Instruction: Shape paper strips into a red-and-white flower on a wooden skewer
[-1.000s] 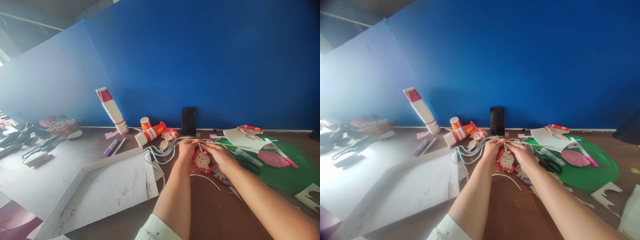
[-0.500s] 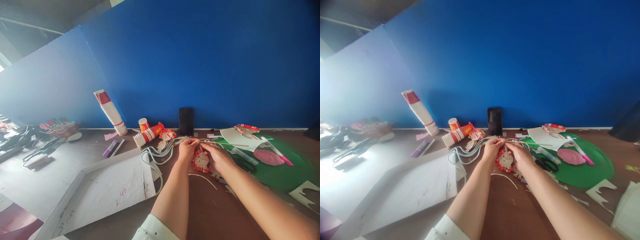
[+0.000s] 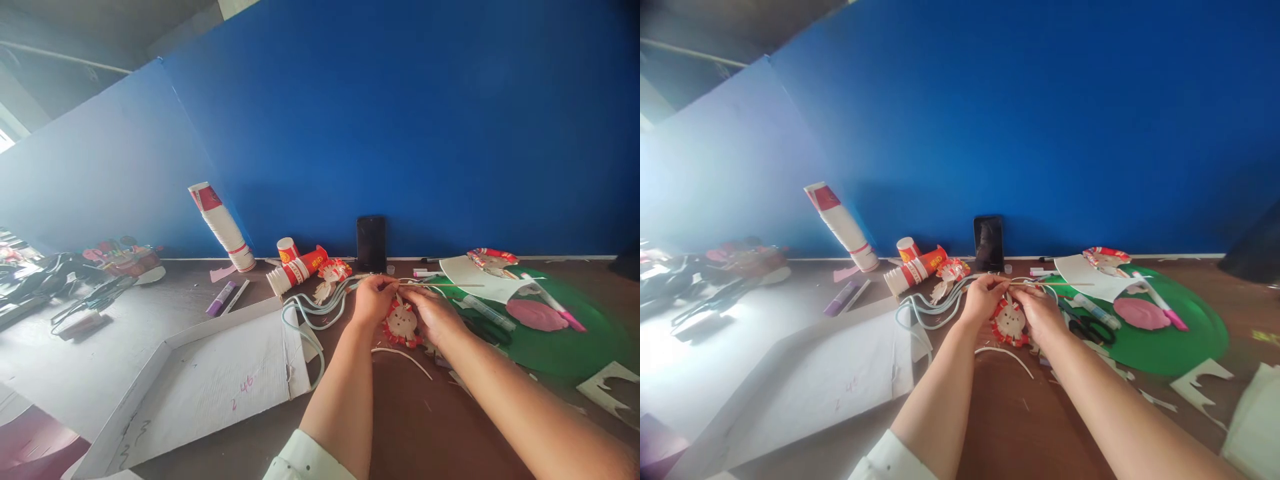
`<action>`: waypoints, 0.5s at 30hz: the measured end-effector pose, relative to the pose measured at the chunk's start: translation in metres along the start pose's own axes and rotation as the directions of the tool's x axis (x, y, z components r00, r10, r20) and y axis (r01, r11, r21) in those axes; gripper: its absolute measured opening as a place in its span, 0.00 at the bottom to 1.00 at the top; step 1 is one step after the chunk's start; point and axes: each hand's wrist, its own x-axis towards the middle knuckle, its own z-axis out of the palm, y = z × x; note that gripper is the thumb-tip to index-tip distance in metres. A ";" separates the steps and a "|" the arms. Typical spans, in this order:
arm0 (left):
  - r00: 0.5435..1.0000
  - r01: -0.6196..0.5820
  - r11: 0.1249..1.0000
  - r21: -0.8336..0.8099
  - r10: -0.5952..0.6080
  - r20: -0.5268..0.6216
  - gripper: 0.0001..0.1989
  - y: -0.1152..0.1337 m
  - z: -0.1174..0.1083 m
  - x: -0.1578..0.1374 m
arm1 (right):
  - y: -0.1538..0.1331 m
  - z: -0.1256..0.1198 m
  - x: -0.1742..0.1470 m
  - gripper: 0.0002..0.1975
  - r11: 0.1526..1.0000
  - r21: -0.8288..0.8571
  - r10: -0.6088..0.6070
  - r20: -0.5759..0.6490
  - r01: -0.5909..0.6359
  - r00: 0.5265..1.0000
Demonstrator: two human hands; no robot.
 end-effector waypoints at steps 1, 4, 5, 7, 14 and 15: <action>0.999 -0.053 0.996 0.072 0.053 0.005 0.07 0.001 -0.001 0.000 | 0.001 0.000 0.000 0.06 1.000 0.007 0.028 -0.015 -0.028 0.999; 0.983 -0.184 0.955 0.231 0.175 0.061 0.09 0.002 -0.005 0.000 | -0.001 0.000 -0.001 0.03 0.997 0.018 0.077 -0.047 -0.077 0.996; 0.976 -0.216 0.940 0.264 0.200 0.083 0.10 0.002 -0.005 0.000 | -0.002 0.000 -0.002 0.03 0.996 0.019 0.089 -0.053 -0.089 0.995; 0.964 -0.266 0.910 0.317 0.240 0.118 0.11 0.002 -0.007 -0.001 | -0.004 0.000 -0.002 0.02 0.994 0.014 0.111 -0.063 -0.110 0.992; 0.947 -0.322 0.847 0.422 0.283 0.154 0.12 0.000 -0.010 0.000 | -0.004 -0.002 0.000 0.04 0.995 -0.026 0.095 -0.047 -0.097 0.994; 0.949 -0.317 0.844 0.432 0.278 0.151 0.12 -0.001 -0.010 0.000 | -0.003 -0.003 0.000 0.05 0.995 -0.044 0.085 -0.038 -0.087 0.996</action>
